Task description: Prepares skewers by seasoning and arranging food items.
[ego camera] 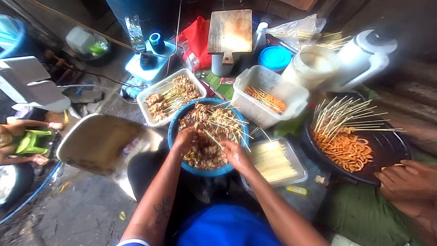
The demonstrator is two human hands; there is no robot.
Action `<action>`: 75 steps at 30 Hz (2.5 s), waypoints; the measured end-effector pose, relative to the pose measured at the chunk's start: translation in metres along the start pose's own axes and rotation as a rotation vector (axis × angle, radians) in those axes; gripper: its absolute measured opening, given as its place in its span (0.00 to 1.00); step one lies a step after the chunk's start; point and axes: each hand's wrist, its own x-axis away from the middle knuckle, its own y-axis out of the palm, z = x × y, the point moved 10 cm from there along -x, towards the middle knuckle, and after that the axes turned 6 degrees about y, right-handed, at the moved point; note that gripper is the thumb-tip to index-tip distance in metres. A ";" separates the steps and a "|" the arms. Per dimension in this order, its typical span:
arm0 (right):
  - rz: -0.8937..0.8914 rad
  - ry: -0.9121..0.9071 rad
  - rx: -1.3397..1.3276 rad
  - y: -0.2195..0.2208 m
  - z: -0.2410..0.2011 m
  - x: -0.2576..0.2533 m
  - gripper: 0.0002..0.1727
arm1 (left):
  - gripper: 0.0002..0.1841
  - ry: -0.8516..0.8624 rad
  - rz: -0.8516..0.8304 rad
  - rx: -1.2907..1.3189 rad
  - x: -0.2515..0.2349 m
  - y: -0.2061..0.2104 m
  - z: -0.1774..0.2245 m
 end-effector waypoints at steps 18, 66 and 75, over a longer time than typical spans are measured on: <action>-0.009 -0.004 -0.012 0.002 -0.002 -0.005 0.17 | 0.09 0.036 0.085 0.156 -0.010 -0.001 -0.004; 0.068 0.045 -0.045 0.008 0.010 -0.010 0.19 | 0.14 0.217 0.013 -0.327 -0.023 0.019 -0.002; 0.019 0.024 -0.004 0.017 0.011 -0.014 0.20 | 0.13 0.353 -0.017 -0.452 -0.022 0.020 0.005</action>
